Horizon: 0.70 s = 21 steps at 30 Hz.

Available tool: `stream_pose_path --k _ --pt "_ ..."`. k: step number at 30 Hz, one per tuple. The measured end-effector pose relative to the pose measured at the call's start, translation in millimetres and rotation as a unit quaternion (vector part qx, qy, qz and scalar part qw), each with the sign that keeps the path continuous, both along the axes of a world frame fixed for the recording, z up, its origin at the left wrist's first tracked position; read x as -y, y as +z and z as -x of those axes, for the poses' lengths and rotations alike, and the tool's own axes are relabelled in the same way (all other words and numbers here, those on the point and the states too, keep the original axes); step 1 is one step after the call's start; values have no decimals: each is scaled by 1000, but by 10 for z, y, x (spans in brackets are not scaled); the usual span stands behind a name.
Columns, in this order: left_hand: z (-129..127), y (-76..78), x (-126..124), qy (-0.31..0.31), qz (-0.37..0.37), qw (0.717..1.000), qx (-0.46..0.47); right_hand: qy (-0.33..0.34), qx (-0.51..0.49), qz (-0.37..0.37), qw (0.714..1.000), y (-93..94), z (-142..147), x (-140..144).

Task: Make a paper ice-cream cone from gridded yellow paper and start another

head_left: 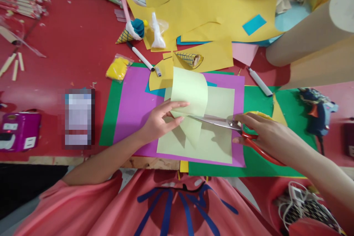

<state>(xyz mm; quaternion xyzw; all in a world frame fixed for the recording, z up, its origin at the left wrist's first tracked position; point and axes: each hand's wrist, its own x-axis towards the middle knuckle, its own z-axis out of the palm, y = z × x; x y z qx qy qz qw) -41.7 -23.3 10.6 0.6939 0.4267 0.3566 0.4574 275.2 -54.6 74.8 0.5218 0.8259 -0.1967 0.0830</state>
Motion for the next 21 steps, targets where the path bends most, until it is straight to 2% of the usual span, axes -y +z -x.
stream_pose_path --k 10,21 --pt "-7 15 12 -6 -17 1000 -10 18 -3 -18 1000 -17 74 -21" --pt "-11 16 -3 -22 7 1000 8 30 -10 -19 999 -8 65 -29"
